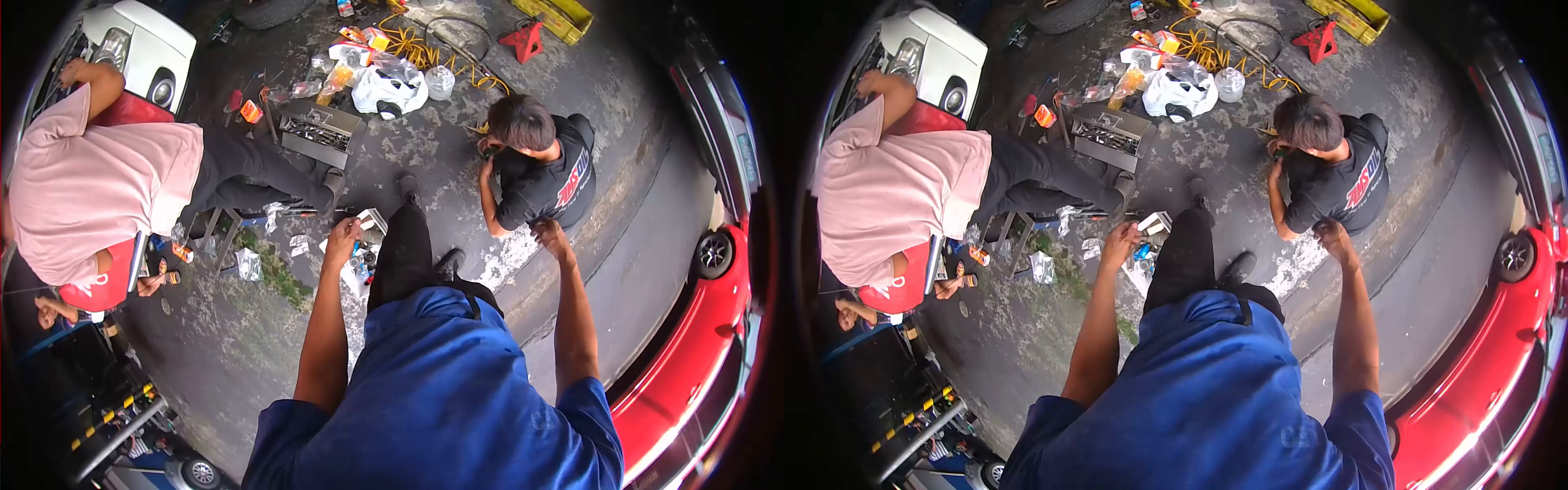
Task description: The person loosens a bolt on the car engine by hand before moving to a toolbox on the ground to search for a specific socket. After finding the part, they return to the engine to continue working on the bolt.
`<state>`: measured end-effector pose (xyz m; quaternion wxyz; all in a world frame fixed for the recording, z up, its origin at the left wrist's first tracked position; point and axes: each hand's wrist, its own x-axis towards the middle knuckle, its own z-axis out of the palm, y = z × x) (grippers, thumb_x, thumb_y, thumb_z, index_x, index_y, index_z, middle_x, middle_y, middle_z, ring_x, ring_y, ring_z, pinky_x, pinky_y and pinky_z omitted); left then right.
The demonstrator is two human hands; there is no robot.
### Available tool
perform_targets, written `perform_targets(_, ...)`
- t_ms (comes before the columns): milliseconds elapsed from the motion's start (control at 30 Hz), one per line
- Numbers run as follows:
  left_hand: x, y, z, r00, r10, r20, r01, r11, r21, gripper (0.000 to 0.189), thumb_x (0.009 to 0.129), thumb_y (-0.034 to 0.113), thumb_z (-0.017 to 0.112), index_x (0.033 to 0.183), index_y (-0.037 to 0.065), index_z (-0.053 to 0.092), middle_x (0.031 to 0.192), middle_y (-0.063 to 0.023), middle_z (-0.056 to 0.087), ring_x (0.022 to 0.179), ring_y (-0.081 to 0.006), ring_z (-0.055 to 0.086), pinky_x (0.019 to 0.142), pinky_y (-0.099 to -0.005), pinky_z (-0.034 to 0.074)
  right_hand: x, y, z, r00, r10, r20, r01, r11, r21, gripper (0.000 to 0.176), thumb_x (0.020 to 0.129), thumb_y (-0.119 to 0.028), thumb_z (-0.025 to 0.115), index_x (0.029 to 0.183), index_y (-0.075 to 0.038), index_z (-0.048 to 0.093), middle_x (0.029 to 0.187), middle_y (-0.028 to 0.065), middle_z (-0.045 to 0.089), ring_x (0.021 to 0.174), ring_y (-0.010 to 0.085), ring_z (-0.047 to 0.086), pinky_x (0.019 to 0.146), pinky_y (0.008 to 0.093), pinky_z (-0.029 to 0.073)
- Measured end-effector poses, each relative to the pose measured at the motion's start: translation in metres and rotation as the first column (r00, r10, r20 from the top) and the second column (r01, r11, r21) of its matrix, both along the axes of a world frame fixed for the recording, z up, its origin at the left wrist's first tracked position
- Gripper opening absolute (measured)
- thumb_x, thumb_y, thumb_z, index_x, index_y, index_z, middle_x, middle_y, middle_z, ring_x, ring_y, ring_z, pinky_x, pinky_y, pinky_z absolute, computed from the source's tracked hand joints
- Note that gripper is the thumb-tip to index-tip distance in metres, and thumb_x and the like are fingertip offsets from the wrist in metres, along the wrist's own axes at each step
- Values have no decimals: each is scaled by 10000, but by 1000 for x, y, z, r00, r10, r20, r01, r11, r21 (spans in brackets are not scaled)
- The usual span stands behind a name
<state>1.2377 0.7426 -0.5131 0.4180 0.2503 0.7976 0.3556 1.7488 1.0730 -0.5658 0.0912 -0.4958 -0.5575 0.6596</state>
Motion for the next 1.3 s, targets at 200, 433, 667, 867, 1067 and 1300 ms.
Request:
perform_targets(200,-21,-156,-138,864,348,363,27,688,-725,380,996,431,629,995,63,725,733,-80,695,562,-219,662,498,-400,516,-227,42,84,899,428,95,-435,844,313,184,933,-124,601,1004,27,677,914,150,711,798,266,696,720,349,538)
perform_targets(433,-133,-96,-222,856,308,415,4,799,-601,423,956,486,709,1005,65,713,790,-114,727,768,-262,714,704,-424,567,-328,80,-22,751,569,335,-634,762,128,215,976,-179,587,1061,-25,711,806,106,692,750,217,691,655,368,517)
perform_targets(667,-347,217,-301,913,293,286,-188,920,-343,490,1027,474,538,1005,23,729,939,-224,737,810,-458,683,768,-507,542,-512,126,-151,765,639,87,-644,756,117,141,993,-110,609,1030,11,671,917,89,689,729,152,686,629,278,562)
perform_targets(867,-433,296,-506,963,105,-248,-212,865,-454,732,986,605,553,1064,-108,696,1023,-365,694,1025,-528,669,917,-542,531,-596,119,-335,733,680,15,-677,732,-72,94,926,-24,591,989,-18,661,922,120,675,765,250,718,671,343,573)
perform_targets(1067,-449,289,-593,643,695,-320,-756,643,-124,682,924,549,698,1156,-87,623,1065,-333,701,1050,-478,679,922,-520,533,-623,120,-444,396,889,231,-913,409,-7,146,941,-159,616,1005,-39,671,869,156,704,770,334,698,724,431,556)
perform_targets(1300,-449,384,-522,673,720,169,-733,616,289,430,935,219,744,1146,-88,529,760,-177,680,658,-209,717,488,-363,596,-682,151,-485,179,972,155,-972,150,181,164,921,-146,620,1052,-58,663,919,217,685,911,437,675,801,513,543)
